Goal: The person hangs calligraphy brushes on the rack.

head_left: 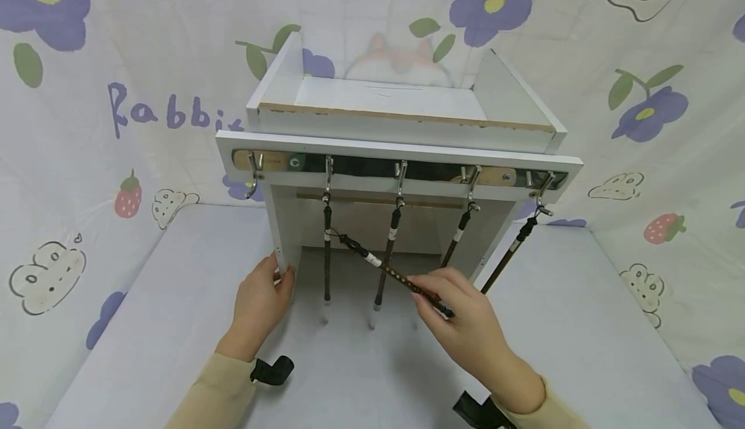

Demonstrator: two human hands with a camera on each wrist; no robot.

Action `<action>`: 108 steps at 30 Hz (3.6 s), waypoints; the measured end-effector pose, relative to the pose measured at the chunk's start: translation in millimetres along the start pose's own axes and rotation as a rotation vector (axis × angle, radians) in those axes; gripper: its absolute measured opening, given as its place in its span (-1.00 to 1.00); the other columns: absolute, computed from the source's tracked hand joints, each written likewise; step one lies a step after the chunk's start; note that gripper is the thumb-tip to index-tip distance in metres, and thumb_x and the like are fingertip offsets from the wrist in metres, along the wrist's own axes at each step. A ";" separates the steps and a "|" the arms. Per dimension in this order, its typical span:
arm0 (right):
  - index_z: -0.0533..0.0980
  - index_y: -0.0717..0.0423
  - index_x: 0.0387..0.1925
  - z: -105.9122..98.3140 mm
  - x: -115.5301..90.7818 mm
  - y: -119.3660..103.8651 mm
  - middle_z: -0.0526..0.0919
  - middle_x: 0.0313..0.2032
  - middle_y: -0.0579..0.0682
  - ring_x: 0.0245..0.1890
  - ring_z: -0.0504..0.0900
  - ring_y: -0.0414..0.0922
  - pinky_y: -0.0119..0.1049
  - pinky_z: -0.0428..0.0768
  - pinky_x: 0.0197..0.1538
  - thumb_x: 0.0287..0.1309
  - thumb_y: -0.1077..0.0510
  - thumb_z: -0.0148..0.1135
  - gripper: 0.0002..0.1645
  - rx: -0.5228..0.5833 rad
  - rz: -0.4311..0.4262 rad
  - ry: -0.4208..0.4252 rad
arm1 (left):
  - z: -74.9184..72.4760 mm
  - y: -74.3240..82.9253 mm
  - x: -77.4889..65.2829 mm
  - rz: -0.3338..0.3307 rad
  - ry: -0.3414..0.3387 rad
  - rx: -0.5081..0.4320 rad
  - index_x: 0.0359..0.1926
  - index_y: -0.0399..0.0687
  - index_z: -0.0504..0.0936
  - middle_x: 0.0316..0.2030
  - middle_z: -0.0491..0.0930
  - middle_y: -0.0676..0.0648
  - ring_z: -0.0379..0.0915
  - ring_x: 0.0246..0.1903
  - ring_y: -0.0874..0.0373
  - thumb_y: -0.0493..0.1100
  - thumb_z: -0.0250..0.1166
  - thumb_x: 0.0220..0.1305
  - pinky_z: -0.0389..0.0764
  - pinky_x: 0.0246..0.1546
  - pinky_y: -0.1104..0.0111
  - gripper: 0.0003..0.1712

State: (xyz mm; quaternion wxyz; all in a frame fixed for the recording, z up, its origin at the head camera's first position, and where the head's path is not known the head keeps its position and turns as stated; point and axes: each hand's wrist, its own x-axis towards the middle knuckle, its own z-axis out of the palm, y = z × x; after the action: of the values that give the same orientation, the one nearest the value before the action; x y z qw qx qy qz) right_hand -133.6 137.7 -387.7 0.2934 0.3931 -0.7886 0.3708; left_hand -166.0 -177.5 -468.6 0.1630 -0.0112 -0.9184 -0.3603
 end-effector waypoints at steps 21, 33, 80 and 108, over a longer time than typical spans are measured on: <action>0.60 0.10 -0.03 40.4 37.1 -26.6 0.58 -0.17 -0.11 -0.31 0.53 -0.28 -0.50 0.57 -0.30 0.17 0.33 0.30 -0.68 0.099 0.021 -0.062 | -0.8 0.9 0.0 -0.014 -0.004 0.001 0.19 -0.20 0.46 0.05 0.56 -0.26 0.61 -0.10 -0.19 -0.12 0.12 0.41 0.67 -0.26 0.02 -0.59; 0.61 0.09 -0.07 51.8 53.5 -36.1 0.56 -0.22 -0.12 -0.39 0.45 -0.27 -0.45 0.50 -0.44 0.21 0.29 0.28 -0.76 0.085 0.053 -0.065 | 1.7 -1.5 1.8 -0.017 0.005 -0.003 0.18 -0.18 0.47 0.05 0.57 -0.24 0.61 -0.11 -0.16 -0.12 0.14 0.39 0.67 -0.24 0.03 -0.60; 0.55 0.12 -0.05 124.6 43.5 -57.8 0.62 -0.21 -0.09 -0.29 0.60 -0.32 -0.61 0.56 -0.25 0.26 0.18 0.26 -0.76 0.163 0.278 -0.136 | 0.7 -2.0 2.2 0.003 0.016 0.013 -0.07 -0.15 0.54 -0.06 0.60 -0.27 0.61 -0.12 -0.21 -0.22 0.17 0.34 0.65 -0.24 -0.02 -0.82; 0.55 0.08 -0.06 140.1 44.3 -57.3 0.62 -0.22 -0.12 -0.26 0.60 -0.32 -0.62 0.55 -0.27 0.26 0.21 0.24 -0.79 0.119 0.348 -0.134 | 1.3 -4.4 3.4 -0.048 -0.021 0.021 -0.09 -0.16 0.56 -0.04 0.61 -0.21 0.60 -0.09 -0.20 -0.22 0.26 0.28 0.61 -0.16 -0.04 -0.81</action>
State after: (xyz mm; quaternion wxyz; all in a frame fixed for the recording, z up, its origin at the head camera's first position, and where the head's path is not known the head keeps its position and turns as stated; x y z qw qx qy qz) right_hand -132.6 -18.2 -411.4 0.1482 0.2914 -0.8391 0.4347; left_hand -170.2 -180.2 -471.4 0.1449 0.0091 -0.9239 -0.3541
